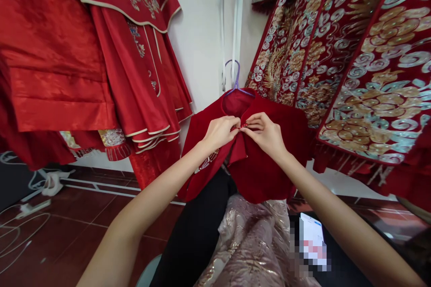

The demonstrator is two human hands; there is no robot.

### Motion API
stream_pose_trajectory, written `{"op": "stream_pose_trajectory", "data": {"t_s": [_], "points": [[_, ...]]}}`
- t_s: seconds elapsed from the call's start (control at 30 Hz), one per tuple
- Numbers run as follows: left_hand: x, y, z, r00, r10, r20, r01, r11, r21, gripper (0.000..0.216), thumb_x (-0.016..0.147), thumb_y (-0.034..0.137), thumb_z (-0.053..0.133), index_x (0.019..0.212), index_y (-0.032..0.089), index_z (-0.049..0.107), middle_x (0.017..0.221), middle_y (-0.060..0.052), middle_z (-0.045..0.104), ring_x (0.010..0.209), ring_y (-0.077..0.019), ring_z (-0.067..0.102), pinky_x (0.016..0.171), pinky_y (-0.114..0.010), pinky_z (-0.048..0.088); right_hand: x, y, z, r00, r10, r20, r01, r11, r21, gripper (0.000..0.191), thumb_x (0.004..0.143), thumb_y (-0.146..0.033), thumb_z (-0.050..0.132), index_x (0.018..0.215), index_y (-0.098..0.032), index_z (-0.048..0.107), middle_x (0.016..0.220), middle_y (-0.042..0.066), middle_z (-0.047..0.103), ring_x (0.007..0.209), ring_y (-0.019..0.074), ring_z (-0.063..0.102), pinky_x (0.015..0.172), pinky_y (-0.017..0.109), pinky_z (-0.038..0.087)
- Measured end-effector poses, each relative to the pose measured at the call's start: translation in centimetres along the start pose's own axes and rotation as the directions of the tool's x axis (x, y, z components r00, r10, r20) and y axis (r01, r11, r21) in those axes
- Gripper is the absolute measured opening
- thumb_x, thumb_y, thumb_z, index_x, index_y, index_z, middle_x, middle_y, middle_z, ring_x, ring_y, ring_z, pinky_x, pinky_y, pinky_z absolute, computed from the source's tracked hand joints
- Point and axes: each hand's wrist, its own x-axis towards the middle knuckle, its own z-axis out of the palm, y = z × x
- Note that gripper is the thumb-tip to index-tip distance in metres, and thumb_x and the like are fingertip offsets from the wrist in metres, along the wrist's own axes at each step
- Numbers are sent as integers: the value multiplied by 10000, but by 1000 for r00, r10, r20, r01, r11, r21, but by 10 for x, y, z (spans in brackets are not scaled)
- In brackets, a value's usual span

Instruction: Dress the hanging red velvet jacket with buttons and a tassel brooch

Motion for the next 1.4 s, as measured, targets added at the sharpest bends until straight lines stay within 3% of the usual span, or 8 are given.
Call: {"op": "stream_pose_trajectory", "data": {"t_s": [0.23, 0.4, 0.6, 0.83, 1.0, 1.2, 1.3, 1.4], "points": [[7, 2, -1, 993, 88, 76, -89, 996, 8, 132, 826, 151, 513, 831, 207, 632, 856, -41, 647, 835, -193, 597, 655, -265, 411, 2, 0, 9, 997, -60, 42, 61, 998, -14, 295, 758, -264, 638, 987, -217, 458, 993, 56, 600, 919, 190, 638, 712, 321, 603], [-7, 5, 24, 976, -189, -105, 134, 909, -394, 64, 821, 224, 580, 869, 196, 613, 865, -19, 660, 755, -141, 594, 680, -246, 442, -27, 9, 34, 987, -87, -137, 77, 994, -76, 464, 722, -210, 603, 1135, -210, 391, 1220, 117, 443, 1006, 200, 562, 775, 358, 564], [-22, 0, 38, 870, -487, 78, 245, 289, -926, 292, 761, 437, 678, 820, 158, 619, 825, -39, 667, 703, -120, 610, 729, -273, 505, -80, 24, 36, 950, 269, -160, -273, 962, -2, 427, 750, -272, 640, 1097, -205, 400, 837, 13, 585, 687, 161, 574, 675, 335, 505], [-36, 7, 66, 840, -378, 389, 298, -278, -913, 421, 804, 562, 597, 837, 146, 658, 1075, -124, 676, 1069, -226, 609, 983, -390, 449, -88, -3, 0, 901, 364, -237, -266, 894, 360, 364, 711, -312, 740, 965, -225, 495, 840, -5, 580, 810, 131, 585, 789, 276, 475], [-45, 20, 101, 821, -519, 236, 191, -138, -972, 359, 883, 497, 495, 965, 181, 645, 1134, -97, 648, 1092, -199, 589, 968, -345, 441, -90, -22, 6, 950, 311, -24, -265, 845, 464, 366, 716, -305, 760, 991, -246, 526, 929, 6, 582, 852, 124, 590, 773, 247, 497], [-79, 21, 127, 583, -711, -393, 268, 625, -733, 135, 841, 309, 588, 896, 187, 572, 866, -38, 560, 717, -123, 515, 712, -263, 449, -97, -22, 20, 963, 266, 49, -265, 898, 351, 318, 739, -300, 752, 986, -232, 564, 846, -5, 578, 741, 116, 583, 715, 244, 504], [-92, 12, 135, 408, -743, -530, 366, 665, -651, 275, 772, 295, 673, 980, 182, 534, 1006, -67, 514, 749, -123, 490, 682, -256, 438, -99, -20, 28, 966, 259, 29, -257, 929, 266, 267, 787, -314, 705, 1013, -214, 601, 850, 11, 599, 740, 123, 597, 723, 258, 511], [-96, 1, 138, 382, -812, -442, 307, 563, -768, 433, 733, 309, 714, 1083, 190, 488, 1093, -85, 516, 772, -120, 528, 638, -234, 444, -96, -14, 41, 973, 230, 13, -228, 957, 181, 190, 823, -327, 660, 959, -196, 642, 892, 38, 638, 776, 142, 620, 713, 266, 522]]}}
